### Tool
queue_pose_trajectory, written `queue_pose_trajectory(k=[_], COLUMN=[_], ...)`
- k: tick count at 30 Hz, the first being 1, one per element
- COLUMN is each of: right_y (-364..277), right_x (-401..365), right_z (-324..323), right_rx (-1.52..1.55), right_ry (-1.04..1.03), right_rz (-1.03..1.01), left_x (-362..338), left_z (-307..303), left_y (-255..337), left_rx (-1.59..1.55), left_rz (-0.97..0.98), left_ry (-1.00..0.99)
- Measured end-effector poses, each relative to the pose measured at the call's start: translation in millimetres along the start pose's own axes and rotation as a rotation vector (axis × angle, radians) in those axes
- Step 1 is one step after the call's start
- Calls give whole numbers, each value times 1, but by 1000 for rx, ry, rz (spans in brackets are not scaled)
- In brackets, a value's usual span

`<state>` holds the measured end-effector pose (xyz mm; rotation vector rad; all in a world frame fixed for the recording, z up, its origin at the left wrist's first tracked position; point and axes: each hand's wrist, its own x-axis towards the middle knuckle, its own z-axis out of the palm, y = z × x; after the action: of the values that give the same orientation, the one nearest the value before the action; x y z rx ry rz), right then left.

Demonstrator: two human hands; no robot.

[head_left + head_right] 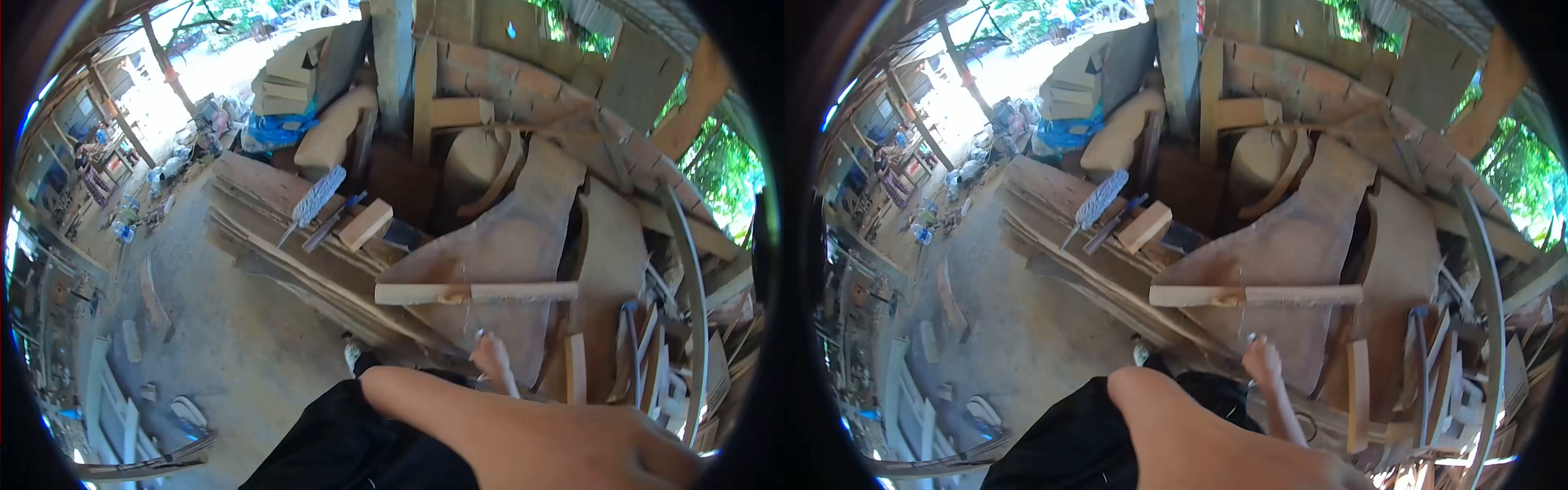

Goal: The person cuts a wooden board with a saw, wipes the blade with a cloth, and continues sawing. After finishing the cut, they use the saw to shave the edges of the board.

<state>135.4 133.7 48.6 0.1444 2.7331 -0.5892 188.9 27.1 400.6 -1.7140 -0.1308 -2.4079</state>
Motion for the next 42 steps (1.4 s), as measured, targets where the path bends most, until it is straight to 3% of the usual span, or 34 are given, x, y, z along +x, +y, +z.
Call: queue_pose_trajectory(k=[5,11,42], right_y=[-2,0,21], right_x=[-10,-13,-7], right_z=[-25,-24,-11], right_rx=[29,56,262], right_ry=[70,104,114], right_rz=[122,108,-12], left_x=[-21,-34,-59], left_z=[9,15,51], left_y=[-13,-23,-64], left_rx=[-190,-250,-219], left_rz=[-80,-161,-263], left_ry=[243,347,388])
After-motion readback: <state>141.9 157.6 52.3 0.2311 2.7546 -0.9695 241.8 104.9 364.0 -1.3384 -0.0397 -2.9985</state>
